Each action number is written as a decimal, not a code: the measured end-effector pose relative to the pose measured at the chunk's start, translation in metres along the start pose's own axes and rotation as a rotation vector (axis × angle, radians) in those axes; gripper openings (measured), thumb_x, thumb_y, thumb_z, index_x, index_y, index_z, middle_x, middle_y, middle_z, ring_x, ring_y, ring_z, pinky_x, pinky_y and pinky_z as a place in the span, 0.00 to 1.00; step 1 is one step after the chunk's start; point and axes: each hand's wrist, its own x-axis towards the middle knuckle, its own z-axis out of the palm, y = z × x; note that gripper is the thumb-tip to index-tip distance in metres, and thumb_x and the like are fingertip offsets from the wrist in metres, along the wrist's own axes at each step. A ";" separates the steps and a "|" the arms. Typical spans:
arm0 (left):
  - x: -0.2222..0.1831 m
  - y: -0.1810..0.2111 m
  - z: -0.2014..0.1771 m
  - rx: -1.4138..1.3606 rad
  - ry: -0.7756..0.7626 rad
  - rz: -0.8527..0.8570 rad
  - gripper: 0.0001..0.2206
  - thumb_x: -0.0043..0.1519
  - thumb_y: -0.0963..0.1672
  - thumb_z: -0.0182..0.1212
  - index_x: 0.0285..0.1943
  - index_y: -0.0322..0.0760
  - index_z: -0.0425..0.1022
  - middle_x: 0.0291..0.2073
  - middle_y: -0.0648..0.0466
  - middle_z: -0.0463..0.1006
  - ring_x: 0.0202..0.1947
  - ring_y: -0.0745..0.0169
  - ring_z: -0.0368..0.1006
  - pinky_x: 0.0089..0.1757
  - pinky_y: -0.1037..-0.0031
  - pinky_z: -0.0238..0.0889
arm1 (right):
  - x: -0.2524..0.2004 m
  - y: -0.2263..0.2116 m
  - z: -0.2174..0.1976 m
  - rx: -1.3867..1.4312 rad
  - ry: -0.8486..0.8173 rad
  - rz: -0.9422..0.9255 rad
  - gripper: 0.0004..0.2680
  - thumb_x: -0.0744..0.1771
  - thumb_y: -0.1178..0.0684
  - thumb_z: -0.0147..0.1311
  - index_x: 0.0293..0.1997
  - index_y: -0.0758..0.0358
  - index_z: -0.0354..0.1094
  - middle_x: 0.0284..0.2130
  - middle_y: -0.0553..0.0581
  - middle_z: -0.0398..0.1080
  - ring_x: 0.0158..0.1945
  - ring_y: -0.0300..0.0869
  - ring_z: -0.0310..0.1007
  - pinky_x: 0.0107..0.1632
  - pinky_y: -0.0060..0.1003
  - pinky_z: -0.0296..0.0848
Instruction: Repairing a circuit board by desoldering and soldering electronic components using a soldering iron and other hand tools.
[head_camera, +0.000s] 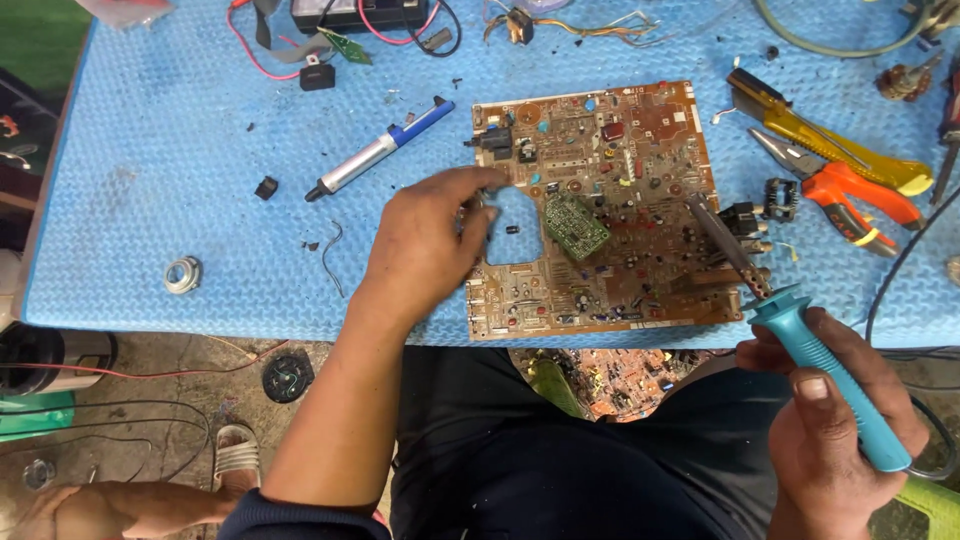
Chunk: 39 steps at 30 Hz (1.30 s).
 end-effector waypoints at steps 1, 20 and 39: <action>0.000 -0.003 0.002 0.062 -0.047 0.045 0.15 0.59 0.40 0.60 0.56 0.41 0.78 0.50 0.50 0.84 0.49 0.44 0.78 0.50 0.57 0.66 | 0.000 -0.002 0.001 -0.018 -0.002 0.005 0.20 0.71 0.55 0.46 0.69 0.83 0.58 0.49 0.85 0.68 0.44 0.69 0.77 0.50 0.58 0.83; 0.015 -0.014 0.019 0.455 -0.183 0.350 0.03 0.51 0.44 0.60 0.33 0.47 0.75 0.28 0.58 0.76 0.37 0.48 0.71 0.42 0.58 0.56 | -0.002 -0.007 0.006 0.071 0.089 0.029 0.20 0.68 0.56 0.48 0.66 0.85 0.60 0.46 0.84 0.70 0.38 0.64 0.77 0.48 0.51 0.81; 0.409 -0.077 0.127 0.827 -0.265 0.410 0.14 0.63 0.42 0.52 0.46 0.35 0.85 0.37 0.40 0.85 0.35 0.33 0.81 0.33 0.47 0.72 | 0.000 -0.041 -0.009 0.061 0.251 0.197 0.20 0.66 0.56 0.48 0.64 0.82 0.63 0.45 0.78 0.73 0.41 0.62 0.80 0.55 0.47 0.78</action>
